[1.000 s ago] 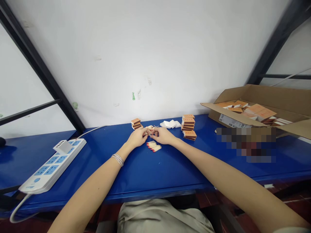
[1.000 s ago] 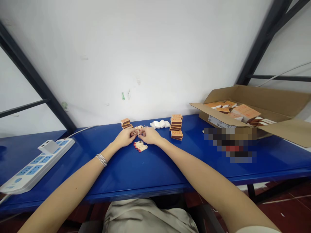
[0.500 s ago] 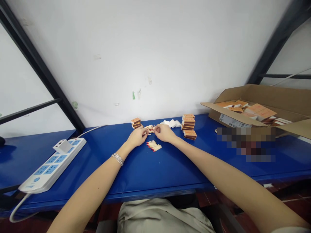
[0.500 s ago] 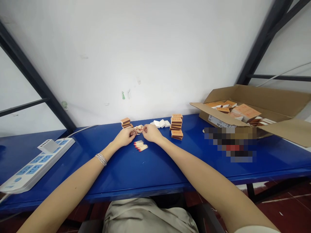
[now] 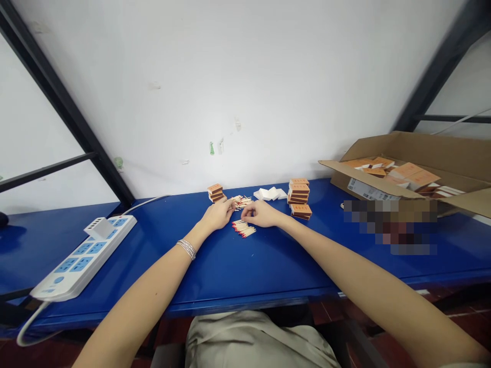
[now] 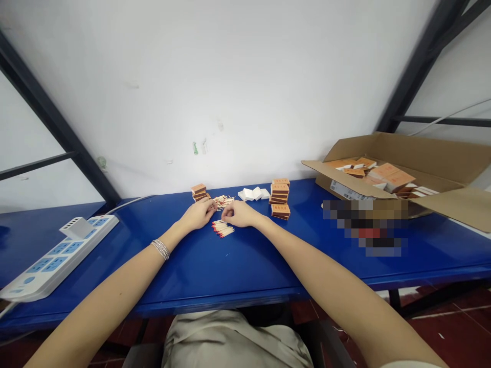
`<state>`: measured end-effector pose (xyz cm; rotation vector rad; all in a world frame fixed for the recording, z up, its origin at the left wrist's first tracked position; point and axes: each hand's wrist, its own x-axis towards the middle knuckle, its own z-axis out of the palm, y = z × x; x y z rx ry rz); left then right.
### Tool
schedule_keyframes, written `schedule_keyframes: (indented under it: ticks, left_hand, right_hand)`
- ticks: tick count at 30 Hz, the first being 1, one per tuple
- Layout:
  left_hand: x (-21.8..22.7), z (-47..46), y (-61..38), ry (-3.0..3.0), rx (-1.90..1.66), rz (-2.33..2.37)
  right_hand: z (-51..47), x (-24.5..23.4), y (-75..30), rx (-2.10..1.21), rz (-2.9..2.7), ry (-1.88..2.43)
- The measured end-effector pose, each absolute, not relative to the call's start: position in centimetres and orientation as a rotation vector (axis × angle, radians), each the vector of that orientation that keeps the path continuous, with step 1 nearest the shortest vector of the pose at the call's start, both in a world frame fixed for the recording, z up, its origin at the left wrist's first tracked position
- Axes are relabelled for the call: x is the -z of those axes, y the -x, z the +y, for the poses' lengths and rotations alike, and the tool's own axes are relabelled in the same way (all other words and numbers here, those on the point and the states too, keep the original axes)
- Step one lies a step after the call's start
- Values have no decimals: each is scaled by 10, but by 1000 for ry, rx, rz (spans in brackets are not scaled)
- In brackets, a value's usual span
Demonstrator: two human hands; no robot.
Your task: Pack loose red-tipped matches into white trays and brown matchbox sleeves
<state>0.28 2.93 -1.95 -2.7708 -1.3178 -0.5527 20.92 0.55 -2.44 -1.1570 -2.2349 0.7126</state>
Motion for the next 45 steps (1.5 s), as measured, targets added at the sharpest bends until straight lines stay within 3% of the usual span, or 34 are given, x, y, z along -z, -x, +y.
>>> schedule_keyframes:
  ticks: [14, 21, 31, 45]
  left_hand:
    - [18, 26, -8, 2722, 388, -1365]
    - [14, 18, -12, 2789, 479, -1345]
    - [8, 24, 6, 2913, 667, -1300]
    - [5, 30, 14, 2829, 505, -1453]
  right_hand:
    - [9, 31, -204, -500, -2084, 1289]
    - [8, 34, -202, -418, -2073, 1193]
    - [14, 32, -209, -404, -1943, 1318]
    - [6, 30, -206, -433, -2142, 1183]
